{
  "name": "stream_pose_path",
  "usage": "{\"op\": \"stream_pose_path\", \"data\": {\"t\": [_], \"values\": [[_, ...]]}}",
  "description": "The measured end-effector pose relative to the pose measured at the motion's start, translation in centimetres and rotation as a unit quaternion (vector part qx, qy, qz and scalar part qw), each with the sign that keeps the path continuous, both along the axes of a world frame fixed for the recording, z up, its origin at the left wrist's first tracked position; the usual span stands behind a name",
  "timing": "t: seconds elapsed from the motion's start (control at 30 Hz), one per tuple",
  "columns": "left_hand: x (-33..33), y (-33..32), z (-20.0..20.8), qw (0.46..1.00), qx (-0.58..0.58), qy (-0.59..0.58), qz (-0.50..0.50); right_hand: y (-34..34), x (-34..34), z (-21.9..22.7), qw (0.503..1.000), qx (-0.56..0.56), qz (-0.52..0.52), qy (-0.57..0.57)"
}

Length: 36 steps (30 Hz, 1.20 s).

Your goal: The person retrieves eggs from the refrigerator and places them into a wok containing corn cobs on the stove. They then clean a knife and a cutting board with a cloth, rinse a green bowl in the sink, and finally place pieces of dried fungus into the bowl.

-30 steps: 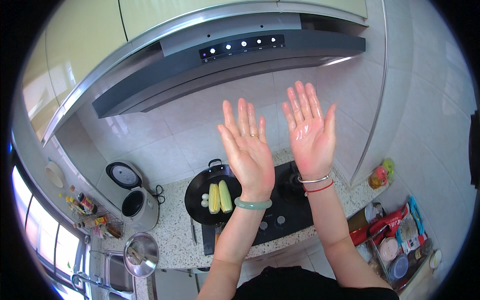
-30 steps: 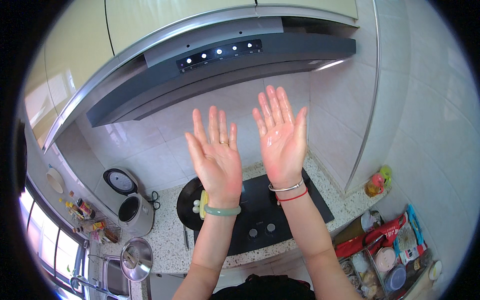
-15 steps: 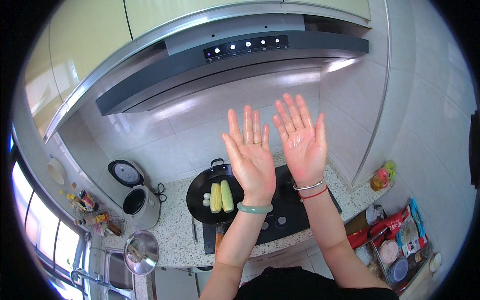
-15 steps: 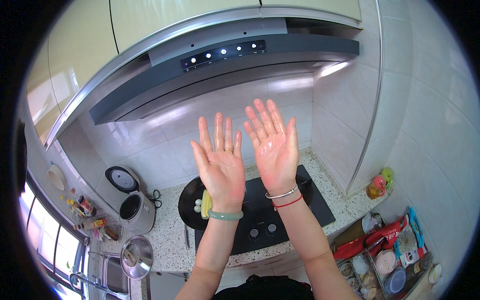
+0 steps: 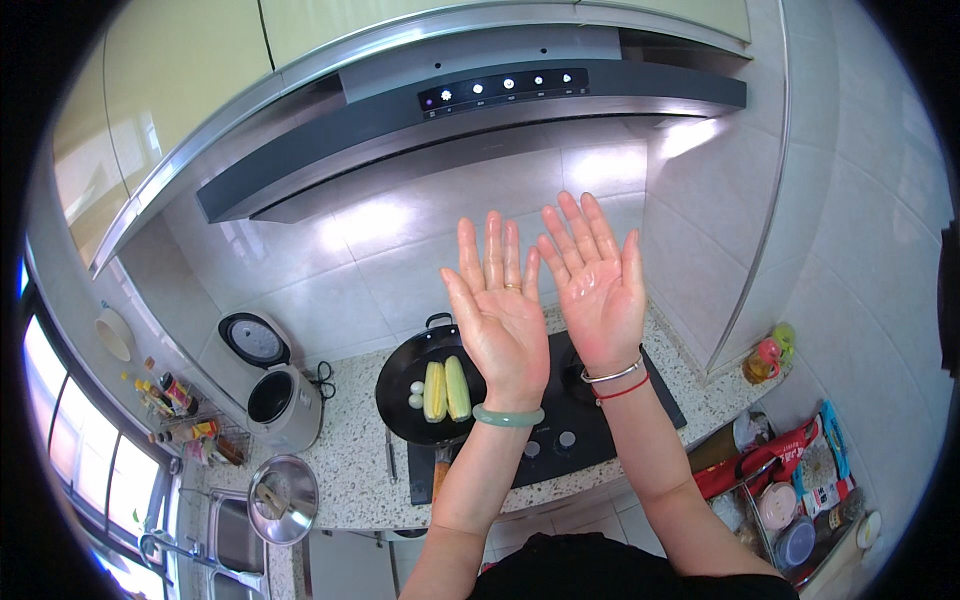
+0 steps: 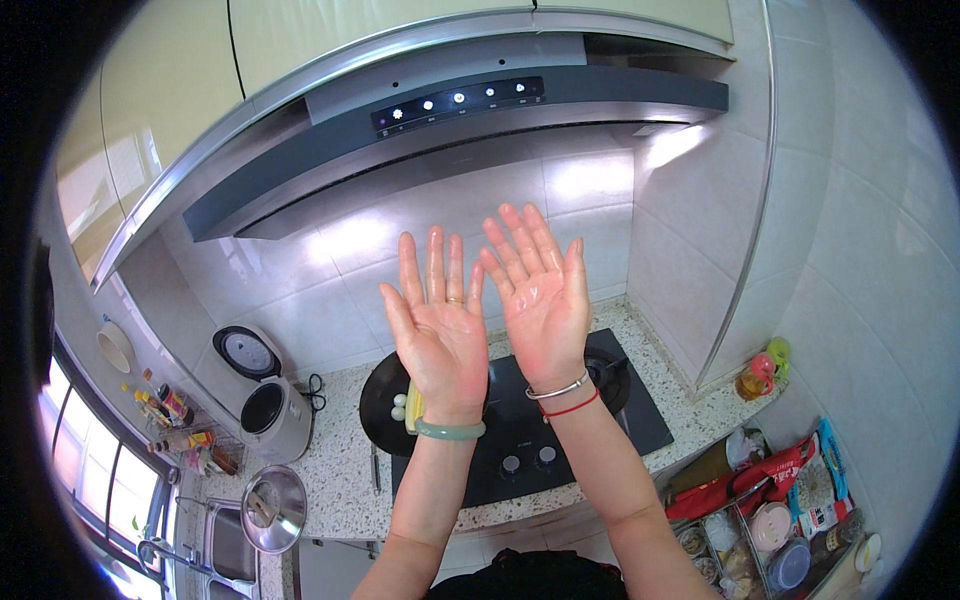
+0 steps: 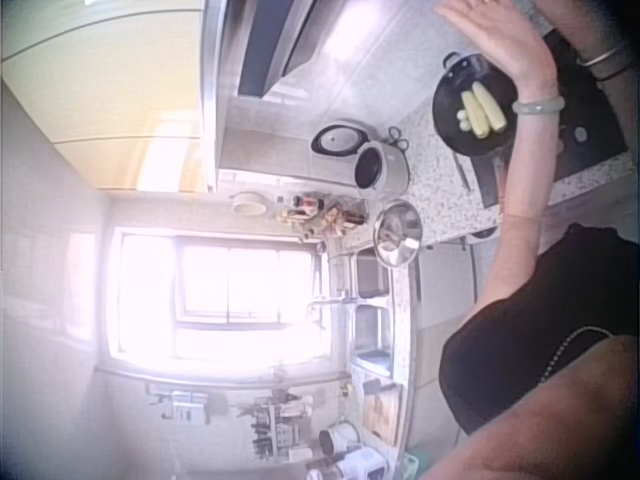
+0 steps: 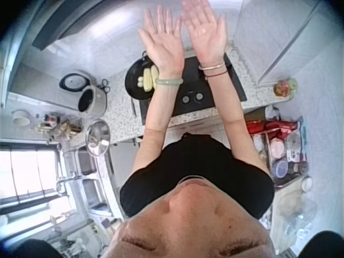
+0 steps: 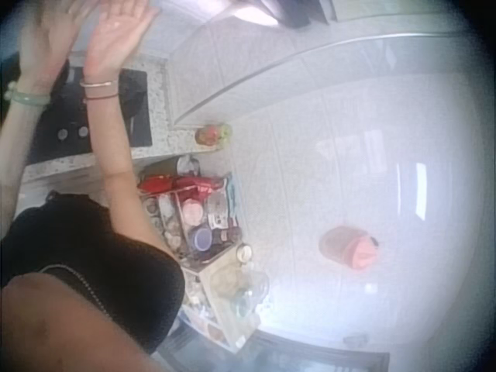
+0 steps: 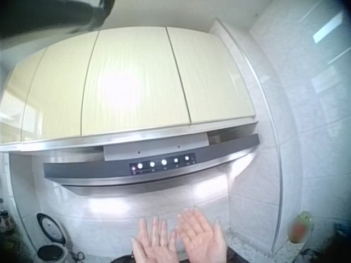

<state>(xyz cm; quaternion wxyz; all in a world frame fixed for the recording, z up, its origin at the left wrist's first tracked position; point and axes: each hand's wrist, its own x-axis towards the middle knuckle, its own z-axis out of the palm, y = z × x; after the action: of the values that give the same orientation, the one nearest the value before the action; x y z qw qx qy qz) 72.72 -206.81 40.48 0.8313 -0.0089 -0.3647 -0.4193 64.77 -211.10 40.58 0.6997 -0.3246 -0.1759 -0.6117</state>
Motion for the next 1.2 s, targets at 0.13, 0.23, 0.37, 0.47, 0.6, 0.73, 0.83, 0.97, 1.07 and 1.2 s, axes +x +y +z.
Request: {"op": "stream_pose_path", "data": {"t": [0.13,0.23,0.37,0.47,0.6,0.73,0.83,0.97,1.07,1.2], "values": [[0.4,0.0,-0.1,1.000,-0.003,0.002,0.002,0.1,0.4,-0.2,1.000,0.007,0.011,0.002],[0.7,-0.1,-0.3,1.000,-0.002,0.004,0.000,0.1,0.7,-0.4,1.000,0.009,0.010,0.009],[1.1,0.0,-0.4,1.000,0.000,0.001,0.005,0.1,1.2,-0.4,1.000,0.008,0.007,0.024],[1.5,-0.1,-0.4,1.000,0.003,0.002,0.013,-0.1,1.9,-0.6,1.000,0.006,0.012,0.027],[2.1,-0.1,-0.2,1.000,0.006,0.001,0.026,-0.2,2.5,-0.3,0.999,0.004,0.012,0.036],[2.9,0.0,0.0,1.000,-0.002,0.001,0.031,-0.4,3.3,-0.1,0.999,-0.003,0.010,0.046],[3.4,0.0,0.2,0.999,-0.005,-0.001,0.037,-0.5,3.9,0.0,0.999,-0.004,0.015,0.049],[3.8,-0.4,0.4,0.999,-0.008,-0.002,0.041,-0.7,4.2,0.3,0.998,-0.011,0.003,0.061],[4.0,-0.3,1.1,0.998,-0.012,-0.011,0.054,-1.0,4.4,1.0,0.996,-0.030,-0.018,0.082],[4.4,-0.6,1.7,0.998,-0.035,-0.021,0.045,-1.1,4.8,2.1,0.995,-0.047,-0.022,0.082]]}}
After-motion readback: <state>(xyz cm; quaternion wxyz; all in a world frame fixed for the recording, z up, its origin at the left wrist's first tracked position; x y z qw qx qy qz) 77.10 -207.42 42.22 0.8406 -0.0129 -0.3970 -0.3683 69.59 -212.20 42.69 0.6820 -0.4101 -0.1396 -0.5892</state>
